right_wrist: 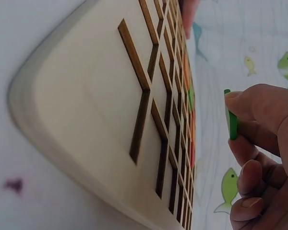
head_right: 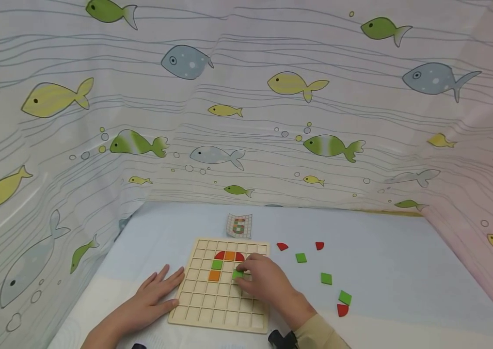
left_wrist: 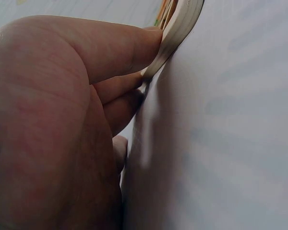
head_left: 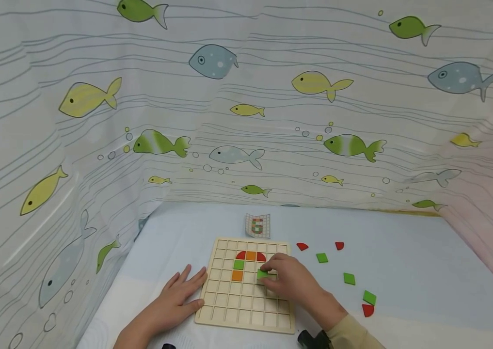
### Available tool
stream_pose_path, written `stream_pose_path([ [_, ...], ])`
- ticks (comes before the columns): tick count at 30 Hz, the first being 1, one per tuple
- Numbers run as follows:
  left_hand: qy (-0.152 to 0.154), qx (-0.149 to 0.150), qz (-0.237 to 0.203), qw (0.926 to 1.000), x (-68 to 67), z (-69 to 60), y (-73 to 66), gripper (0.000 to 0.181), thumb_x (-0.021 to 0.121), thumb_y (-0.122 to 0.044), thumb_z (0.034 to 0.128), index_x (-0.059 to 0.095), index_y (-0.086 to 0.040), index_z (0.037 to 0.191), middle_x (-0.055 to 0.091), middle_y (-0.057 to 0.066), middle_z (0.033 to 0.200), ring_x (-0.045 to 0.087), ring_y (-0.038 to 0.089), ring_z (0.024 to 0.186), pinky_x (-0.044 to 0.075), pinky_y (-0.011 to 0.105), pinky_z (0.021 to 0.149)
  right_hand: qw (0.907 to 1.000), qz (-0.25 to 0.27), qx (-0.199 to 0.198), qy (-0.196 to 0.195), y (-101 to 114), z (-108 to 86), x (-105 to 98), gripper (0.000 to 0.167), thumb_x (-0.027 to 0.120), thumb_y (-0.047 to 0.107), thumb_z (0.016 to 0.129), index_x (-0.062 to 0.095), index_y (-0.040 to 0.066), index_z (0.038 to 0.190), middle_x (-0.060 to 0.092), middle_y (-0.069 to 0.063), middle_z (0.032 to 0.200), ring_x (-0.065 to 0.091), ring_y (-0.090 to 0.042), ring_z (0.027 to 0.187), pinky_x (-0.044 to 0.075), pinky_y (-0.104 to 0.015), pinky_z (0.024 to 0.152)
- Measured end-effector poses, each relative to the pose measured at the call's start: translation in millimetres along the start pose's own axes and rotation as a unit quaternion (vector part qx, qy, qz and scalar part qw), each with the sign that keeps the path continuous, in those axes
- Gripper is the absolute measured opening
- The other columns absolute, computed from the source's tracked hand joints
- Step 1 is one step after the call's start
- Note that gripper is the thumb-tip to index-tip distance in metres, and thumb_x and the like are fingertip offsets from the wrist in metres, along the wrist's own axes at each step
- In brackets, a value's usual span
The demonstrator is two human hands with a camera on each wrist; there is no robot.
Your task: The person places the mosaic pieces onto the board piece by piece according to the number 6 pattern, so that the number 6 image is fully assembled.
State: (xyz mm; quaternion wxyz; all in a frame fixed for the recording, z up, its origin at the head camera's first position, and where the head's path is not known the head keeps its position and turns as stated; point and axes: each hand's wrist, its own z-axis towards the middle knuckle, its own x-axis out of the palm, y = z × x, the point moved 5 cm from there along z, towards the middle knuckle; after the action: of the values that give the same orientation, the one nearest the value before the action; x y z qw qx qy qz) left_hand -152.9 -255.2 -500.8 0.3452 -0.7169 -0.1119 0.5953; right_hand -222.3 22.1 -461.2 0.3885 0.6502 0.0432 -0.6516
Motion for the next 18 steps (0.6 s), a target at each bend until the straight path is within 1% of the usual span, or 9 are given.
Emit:
stream_pose_path([
  [8,0.002,0.002,0.0,1.0,-0.2,-0.3,-0.5,0.066,0.058,-0.041,0.0981,0.04,-0.007,0.151,0.028,0.002,0.159,0.004,0.04,0.149,-0.002,0.059,0.114,0.9998,0.009,0.005,0.017,4,9.2,9,0.023,0.078,0.032,0.085,0.078,0.018,0.102,0.064,0.012,0.095,0.059,-0.01,0.09,0.054,-0.03,0.082],
  [18,0.0,0.002,0.006,1.0,-0.2,-0.3,0.3,0.065,0.059,-0.04,0.0979,0.041,-0.006,0.151,0.029,0.003,0.159,0.004,0.04,0.149,0.0,0.059,0.114,0.9992,-0.008,-0.029,0.025,11,18.0,22,0.02,0.075,0.029,0.088,0.078,0.016,0.103,0.067,0.012,0.096,0.059,-0.009,0.094,0.053,-0.029,0.083],
])
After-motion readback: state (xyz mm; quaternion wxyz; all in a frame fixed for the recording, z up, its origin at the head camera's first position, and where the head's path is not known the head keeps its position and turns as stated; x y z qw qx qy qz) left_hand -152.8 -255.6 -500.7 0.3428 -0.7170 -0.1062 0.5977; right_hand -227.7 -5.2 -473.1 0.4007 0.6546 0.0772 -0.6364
